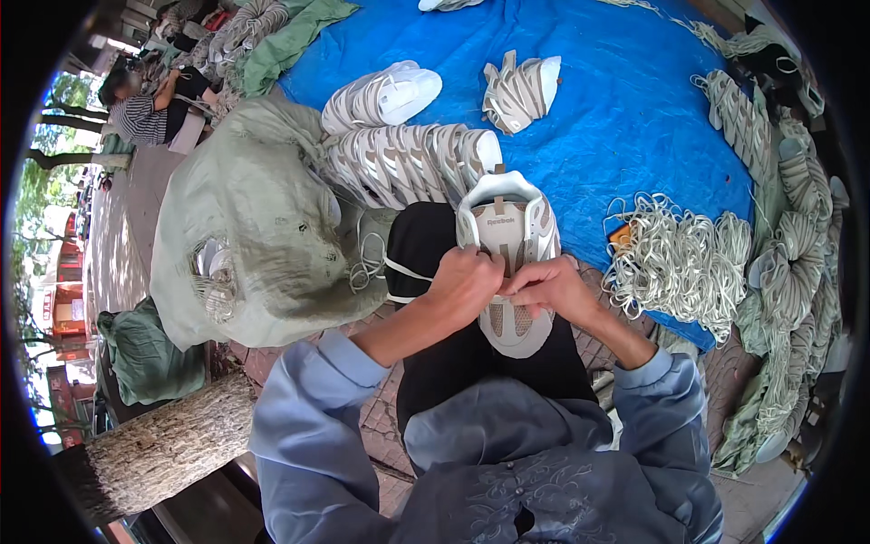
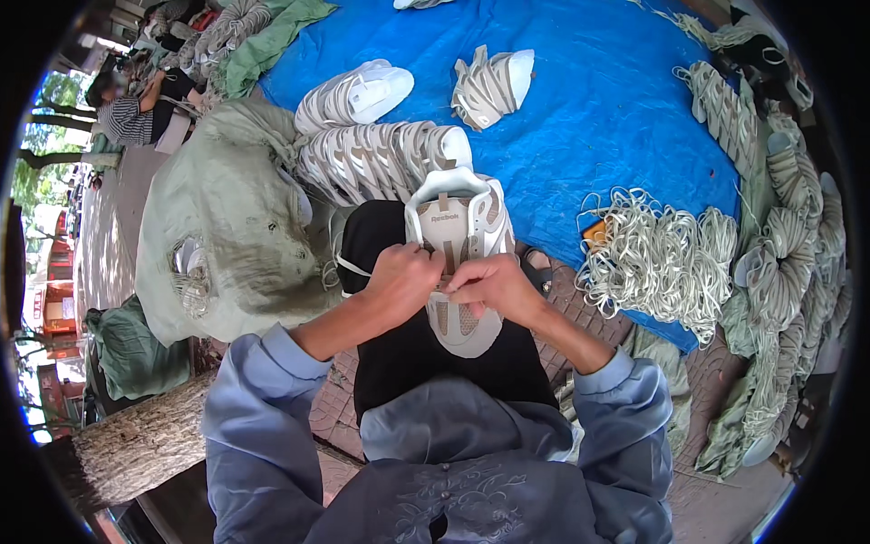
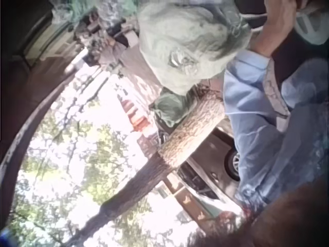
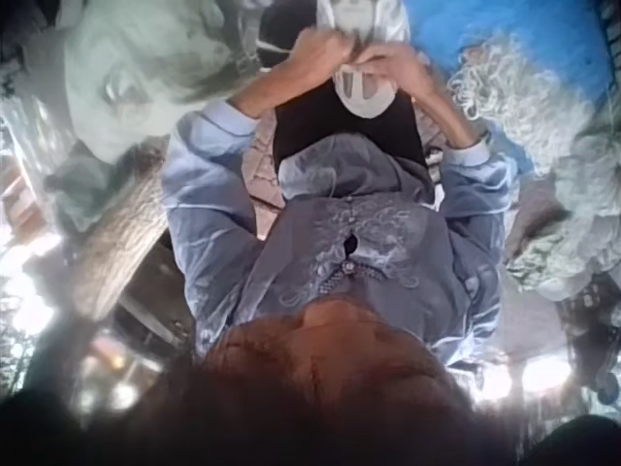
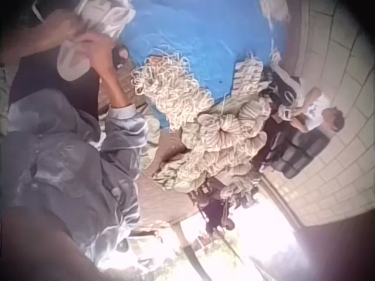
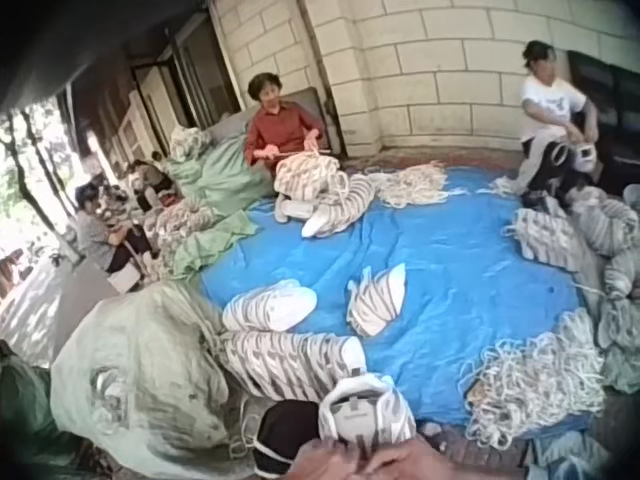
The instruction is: The person laces a white sneaker by threading a white shoelace through the eyelets, pulling it tight, and tying a knot. They then pick up a second white sneaker and begin lacing it in the same manner.
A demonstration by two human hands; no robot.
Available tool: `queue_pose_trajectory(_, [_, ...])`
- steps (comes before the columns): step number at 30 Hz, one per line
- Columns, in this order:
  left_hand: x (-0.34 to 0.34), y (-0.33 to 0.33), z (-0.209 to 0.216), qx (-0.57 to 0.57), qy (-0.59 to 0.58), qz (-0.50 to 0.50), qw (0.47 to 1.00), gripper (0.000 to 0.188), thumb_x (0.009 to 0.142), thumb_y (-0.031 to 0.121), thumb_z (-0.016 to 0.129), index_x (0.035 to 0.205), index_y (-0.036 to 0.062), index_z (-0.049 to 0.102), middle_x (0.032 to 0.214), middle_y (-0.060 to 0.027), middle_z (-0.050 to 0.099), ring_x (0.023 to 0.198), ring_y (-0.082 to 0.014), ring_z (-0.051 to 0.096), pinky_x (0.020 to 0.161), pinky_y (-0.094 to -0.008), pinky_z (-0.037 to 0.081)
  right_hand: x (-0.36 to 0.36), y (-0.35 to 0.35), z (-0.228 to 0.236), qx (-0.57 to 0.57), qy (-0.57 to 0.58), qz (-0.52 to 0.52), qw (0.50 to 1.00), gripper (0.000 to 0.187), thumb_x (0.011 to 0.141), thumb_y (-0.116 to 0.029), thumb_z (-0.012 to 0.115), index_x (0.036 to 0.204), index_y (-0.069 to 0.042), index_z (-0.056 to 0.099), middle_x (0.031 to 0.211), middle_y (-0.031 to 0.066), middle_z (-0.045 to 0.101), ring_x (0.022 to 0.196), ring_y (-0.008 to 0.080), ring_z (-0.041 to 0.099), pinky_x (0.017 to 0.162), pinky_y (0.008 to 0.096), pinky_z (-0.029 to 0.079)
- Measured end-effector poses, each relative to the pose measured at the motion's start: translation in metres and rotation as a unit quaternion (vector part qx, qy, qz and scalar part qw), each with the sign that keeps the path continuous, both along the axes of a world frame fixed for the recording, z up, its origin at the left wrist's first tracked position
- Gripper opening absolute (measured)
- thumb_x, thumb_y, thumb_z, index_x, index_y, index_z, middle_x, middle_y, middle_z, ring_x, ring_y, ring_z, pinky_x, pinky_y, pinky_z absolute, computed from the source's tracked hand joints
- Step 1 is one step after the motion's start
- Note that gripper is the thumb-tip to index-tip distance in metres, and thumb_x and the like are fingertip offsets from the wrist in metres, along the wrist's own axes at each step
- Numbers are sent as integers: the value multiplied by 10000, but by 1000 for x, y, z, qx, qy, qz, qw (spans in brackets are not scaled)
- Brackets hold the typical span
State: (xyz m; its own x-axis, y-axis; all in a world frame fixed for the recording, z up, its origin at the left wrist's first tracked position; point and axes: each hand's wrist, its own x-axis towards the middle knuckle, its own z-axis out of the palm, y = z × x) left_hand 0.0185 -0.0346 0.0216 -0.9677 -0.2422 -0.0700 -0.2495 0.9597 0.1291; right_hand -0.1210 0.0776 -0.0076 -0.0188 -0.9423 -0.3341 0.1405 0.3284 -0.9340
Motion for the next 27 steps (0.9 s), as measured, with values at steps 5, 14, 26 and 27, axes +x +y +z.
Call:
queue_pose_trajectory(5, [0, 1, 13, -12, 185, -69, 980, 71, 687, 77, 551, 660, 46, 493, 618, -76, 532, 710, -222, 544, 598, -337, 422, -20, 17, -16, -2, 12, -141, 990, 94, 714, -8, 626, 803, 17, 646, 692, 31, 596, 534, 60, 474, 470, 183, 360])
queue_pose_trajectory(14, [-33, 12, -2, 178, 56, 192, 963, 79, 768, 134, 528, 781, 87, 591, 644, -148, 585, 639, -318, 586, 577, -406, 456, -30, 7, -17, -183, 459, -39, 868, 130, 710, -173, 597, 648, -61, 577, 646, 90, 578, 623, 267, 576, 535, 367, 443])
queue_pose_trajectory(26, [-49, 2, -13, 246, 36, 182, 951, 132, 736, 140, 528, 764, 62, 631, 688, -132, 599, 658, -299, 591, 600, -366, 458, -36, -1, -18, -130, 426, -25, 895, 94, 668, -126, 579, 631, -43, 553, 626, 115, 563, 569, 293, 565, 525, 376, 450])
queue_pose_trajectory(27, [-49, 3, -13, 250, 34, 181, 951, 131, 736, 137, 527, 761, 61, 631, 688, -134, 598, 657, -300, 591, 597, -362, 458, -34, -2, -17, -169, 470, -18, 866, 81, 660, -114, 570, 630, -43, 547, 620, 111, 555, 561, 285, 567, 513, 370, 452])
